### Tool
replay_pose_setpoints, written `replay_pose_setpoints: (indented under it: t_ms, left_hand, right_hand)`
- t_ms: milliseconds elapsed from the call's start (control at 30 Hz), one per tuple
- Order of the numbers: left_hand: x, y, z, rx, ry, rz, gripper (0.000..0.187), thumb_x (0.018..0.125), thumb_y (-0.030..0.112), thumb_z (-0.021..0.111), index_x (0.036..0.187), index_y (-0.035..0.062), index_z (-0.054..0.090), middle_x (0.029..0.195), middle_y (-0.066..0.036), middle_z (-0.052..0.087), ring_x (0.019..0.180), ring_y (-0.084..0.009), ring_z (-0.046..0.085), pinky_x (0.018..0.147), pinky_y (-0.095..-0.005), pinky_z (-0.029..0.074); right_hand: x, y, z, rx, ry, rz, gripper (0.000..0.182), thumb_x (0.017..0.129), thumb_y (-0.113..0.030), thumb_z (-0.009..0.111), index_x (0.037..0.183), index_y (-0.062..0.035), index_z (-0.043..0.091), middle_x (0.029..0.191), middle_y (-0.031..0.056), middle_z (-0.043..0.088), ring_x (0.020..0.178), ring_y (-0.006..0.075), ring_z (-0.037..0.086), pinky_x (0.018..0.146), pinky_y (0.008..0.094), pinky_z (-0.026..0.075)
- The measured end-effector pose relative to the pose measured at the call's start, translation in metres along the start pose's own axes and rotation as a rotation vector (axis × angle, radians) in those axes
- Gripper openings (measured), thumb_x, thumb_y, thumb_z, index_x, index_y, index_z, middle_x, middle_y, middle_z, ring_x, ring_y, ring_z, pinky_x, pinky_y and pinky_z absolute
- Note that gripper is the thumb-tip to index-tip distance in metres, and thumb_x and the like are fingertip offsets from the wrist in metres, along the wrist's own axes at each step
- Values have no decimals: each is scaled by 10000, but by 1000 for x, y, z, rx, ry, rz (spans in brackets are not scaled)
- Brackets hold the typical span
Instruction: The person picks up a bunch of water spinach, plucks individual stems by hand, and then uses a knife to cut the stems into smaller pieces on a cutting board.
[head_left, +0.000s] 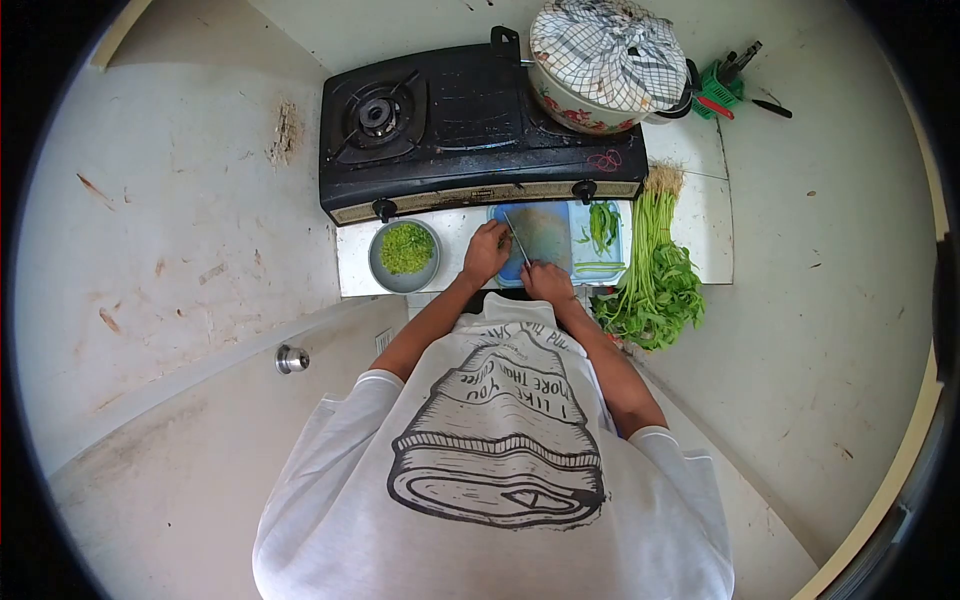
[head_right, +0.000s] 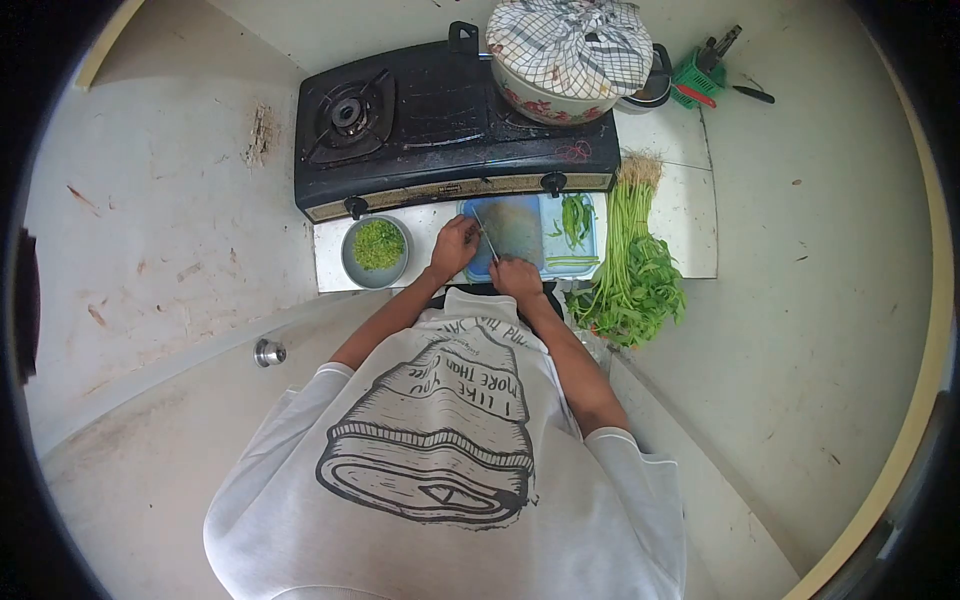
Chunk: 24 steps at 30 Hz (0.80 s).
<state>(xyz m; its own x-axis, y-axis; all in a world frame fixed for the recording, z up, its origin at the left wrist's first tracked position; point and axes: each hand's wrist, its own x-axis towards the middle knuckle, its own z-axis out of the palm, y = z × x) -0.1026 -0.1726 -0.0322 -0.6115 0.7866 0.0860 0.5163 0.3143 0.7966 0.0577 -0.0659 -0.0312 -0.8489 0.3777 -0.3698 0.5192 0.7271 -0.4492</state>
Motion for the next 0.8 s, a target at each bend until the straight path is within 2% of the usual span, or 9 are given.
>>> replay_pose_setpoints:
  t_ms: [567,800]
  left_hand:
    - [-3,3,1,-10,28,-23,109,818,-3,653,928,-4,653,865,-186,609,839,-405,629,784,-492,523]
    - [-3,1,1,-51,20,-42,102,818,-2,654,920,0,652,853,-181,612,824,-399,634,767,-488,523]
  right_hand:
    - [9,-4,-4,-58,-50,-24,518,1030,-436,483,927,-6,753,859,278,725,835,466,721,839,543,575]
    - [-8,3,0,-51,3,37,518,1029,-435,488,912,-2,746,854,291,715,820,472,714,808,549,577]
